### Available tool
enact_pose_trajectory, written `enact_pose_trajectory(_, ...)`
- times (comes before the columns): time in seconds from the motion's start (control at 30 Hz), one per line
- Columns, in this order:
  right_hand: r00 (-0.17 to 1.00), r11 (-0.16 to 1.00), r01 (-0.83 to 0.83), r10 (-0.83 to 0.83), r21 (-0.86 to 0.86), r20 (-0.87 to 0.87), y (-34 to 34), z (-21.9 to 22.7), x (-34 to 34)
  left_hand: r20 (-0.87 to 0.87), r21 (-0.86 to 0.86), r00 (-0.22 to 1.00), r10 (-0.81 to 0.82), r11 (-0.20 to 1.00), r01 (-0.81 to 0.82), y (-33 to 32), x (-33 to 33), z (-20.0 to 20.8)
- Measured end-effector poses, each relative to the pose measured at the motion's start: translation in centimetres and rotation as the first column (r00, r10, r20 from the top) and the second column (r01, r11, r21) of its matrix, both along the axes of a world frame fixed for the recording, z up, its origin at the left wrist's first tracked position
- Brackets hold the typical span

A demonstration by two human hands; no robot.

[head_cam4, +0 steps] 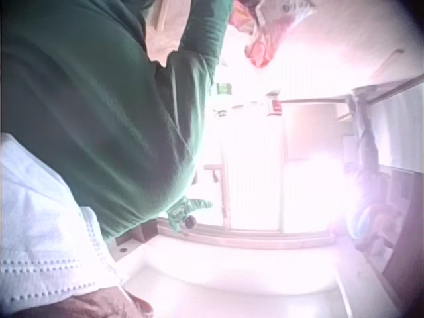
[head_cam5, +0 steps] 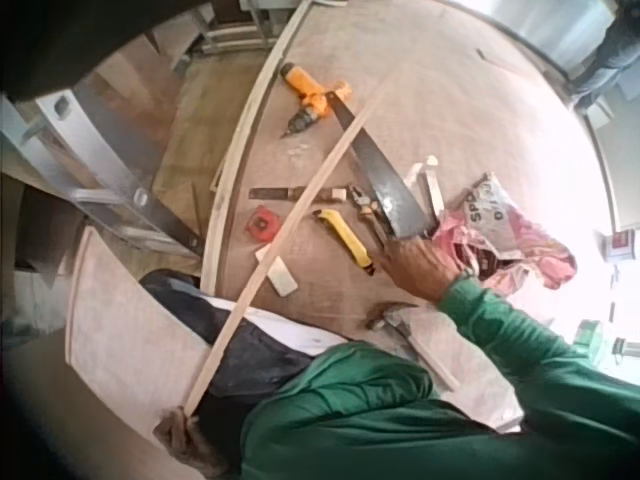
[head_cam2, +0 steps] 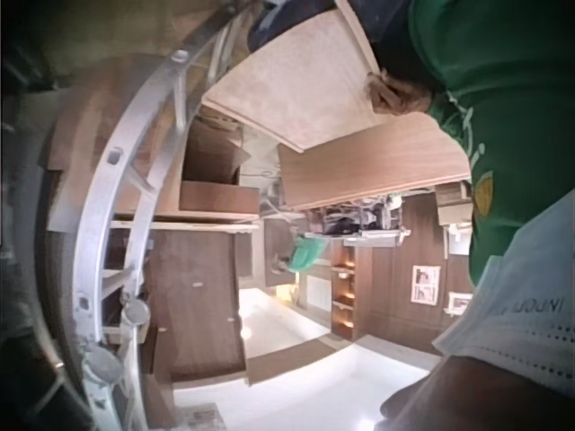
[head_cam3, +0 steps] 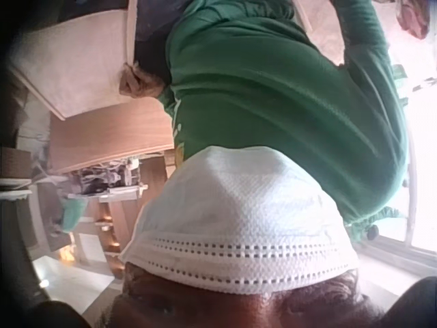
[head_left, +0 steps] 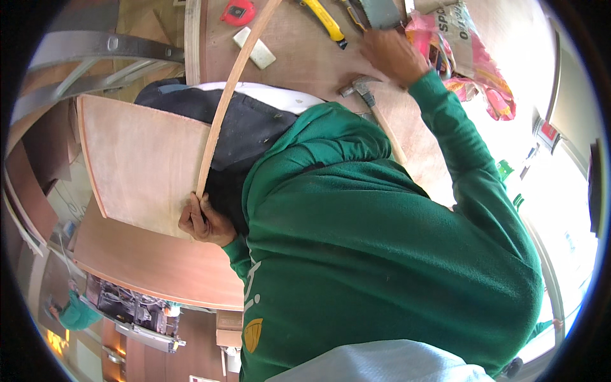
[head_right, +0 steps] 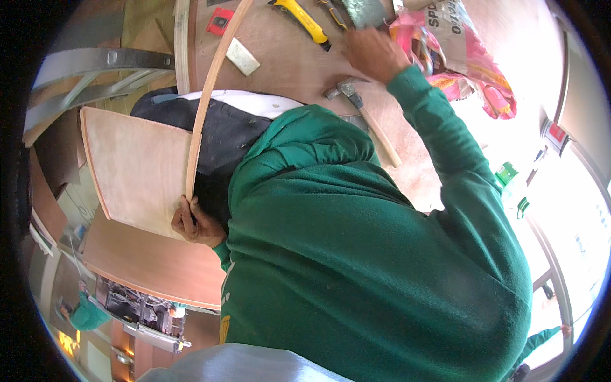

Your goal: The person sits on the floor and assembles a wooden frame by attaching thin wooden strips to a larger board. They use a hammer to drive nails into the wood and a hand saw to trim the strips to size. The person repeatedly positions the strips, hammers them into place, and cuts the excess length.

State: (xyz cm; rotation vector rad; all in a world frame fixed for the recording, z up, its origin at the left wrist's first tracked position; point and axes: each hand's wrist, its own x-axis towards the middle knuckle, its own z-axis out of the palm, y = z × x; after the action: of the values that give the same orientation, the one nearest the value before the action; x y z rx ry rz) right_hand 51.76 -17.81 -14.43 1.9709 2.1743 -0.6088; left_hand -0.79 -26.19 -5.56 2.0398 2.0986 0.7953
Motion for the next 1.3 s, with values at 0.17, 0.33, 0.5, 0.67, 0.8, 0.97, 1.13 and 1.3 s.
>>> enact_pose_trajectory(0.17, 0.943, 0.951, 0.309, -0.305, 0.014, -0.131, -3.6, 3.1, 1.8, 0.037, 0.04, 0.999, -0.024, 0.999, 0.023, 1.1, 0.2, 0.2)
enact_pose_trajectory(0.33, 0.974, 0.945, 0.126, -0.176, -0.301, -0.145, -6.9, 5.4, 1.3, -0.011, 0.053, 0.992, -0.125, 0.991, 0.126, 2.4, 0.3, 0.8)
enact_pose_trajectory(0.5, 0.943, 0.966, 0.076, -0.15, -0.248, -0.298, -14.8, 2.9, -2.6, -0.067, 0.069, 0.98, -0.188, 0.979, 0.192, 3.1, -0.4, 1.3)
enact_pose_trajectory(0.67, 0.841, 0.853, 0.4, -0.487, -0.336, -0.234, -16.0, 3.3, -6.4, -0.059, 0.039, 0.979, -0.196, 0.979, 0.199, 3.4, -0.4, 1.7)
enact_pose_trajectory(0.8, 0.8, 0.81, 0.478, -0.561, -0.339, -0.212, -16.2, 2.4, -5.0, -0.063, 0.069, 0.977, -0.205, 0.975, 0.21, 3.6, -0.5, 1.4)
enact_pose_trajectory(0.97, 0.991, 0.954, 0.122, -0.103, 0.273, -0.081, -10.1, 7.9, -4.7, -0.094, 0.092, 0.97, -0.226, 0.968, 0.234, 4.0, -0.3, 2.0)
enact_pose_trajectory(1.13, 0.736, 0.707, 0.618, -0.366, 0.345, -0.569, 1.2, 11.4, 0.1, -0.015, 0.046, 0.99, -0.141, 0.989, 0.142, 3.4, -0.5, 1.6)
enact_pose_trajectory(1.3, 0.877, 0.884, 0.383, -0.439, 0.268, 0.197, 1.4, 7.9, 9.2, 0.036, 0.04, 0.989, -0.141, 0.989, 0.14, 3.7, 0.0, 1.9)
